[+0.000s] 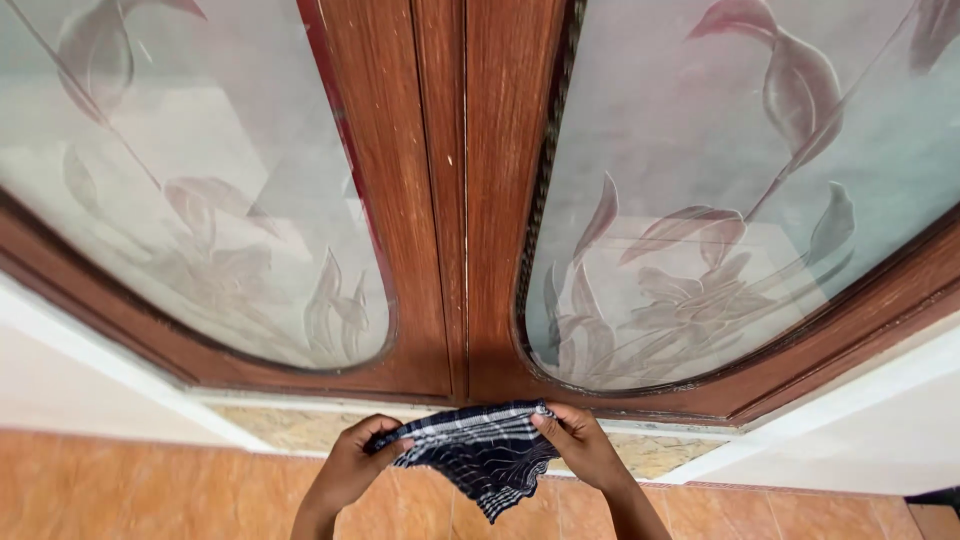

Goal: The person wipes a frosted glass door with a dark striped cloth, moving the cloth in circular and back-and-forth motions across the surface. The person occasionally folds the cloth and continues wiping the same door panel throughout the clip.

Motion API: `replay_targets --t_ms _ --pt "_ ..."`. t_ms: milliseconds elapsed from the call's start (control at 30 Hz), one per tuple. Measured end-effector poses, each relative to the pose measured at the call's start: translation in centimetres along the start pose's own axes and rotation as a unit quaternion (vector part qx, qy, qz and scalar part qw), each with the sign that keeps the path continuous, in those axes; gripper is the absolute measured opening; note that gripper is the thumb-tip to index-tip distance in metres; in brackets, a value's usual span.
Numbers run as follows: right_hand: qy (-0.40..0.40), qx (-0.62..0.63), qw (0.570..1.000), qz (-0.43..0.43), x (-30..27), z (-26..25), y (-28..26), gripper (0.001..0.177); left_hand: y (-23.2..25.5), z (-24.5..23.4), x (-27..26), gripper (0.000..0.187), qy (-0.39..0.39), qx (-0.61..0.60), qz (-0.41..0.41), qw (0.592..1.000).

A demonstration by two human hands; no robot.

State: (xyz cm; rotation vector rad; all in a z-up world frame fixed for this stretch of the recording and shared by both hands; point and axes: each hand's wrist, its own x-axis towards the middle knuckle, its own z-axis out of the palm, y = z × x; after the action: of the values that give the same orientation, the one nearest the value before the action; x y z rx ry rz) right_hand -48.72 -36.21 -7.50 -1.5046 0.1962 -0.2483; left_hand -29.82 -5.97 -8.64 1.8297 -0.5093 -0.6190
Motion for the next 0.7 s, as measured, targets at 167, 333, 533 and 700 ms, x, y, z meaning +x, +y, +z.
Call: replay_targets --t_ms 167,333,533,700 --pt "0.017 0.034 0.997 0.063 0.5 -1.7 -0.2 0.024 3.1 2.8 -3.2 0.008 0.083 0.022 0.216 0.973" --pt "-0.06 -0.011 0.998 0.003 0.4 -3.2 -1.1 0.02 3.3 2.9 -5.7 0.007 0.162 -0.09 0.177 0.967" --pt "-0.143 -0.096 0.979 -0.105 1.5 -1.4 -2.3 0.023 4.7 3.4 -8.9 0.007 0.278 -0.125 0.132 0.943" --pt "-0.164 -0.179 0.963 -0.114 1.6 -0.6 -3.3 0.035 3.5 2.7 -10.0 0.01 0.346 -0.091 0.118 0.926"
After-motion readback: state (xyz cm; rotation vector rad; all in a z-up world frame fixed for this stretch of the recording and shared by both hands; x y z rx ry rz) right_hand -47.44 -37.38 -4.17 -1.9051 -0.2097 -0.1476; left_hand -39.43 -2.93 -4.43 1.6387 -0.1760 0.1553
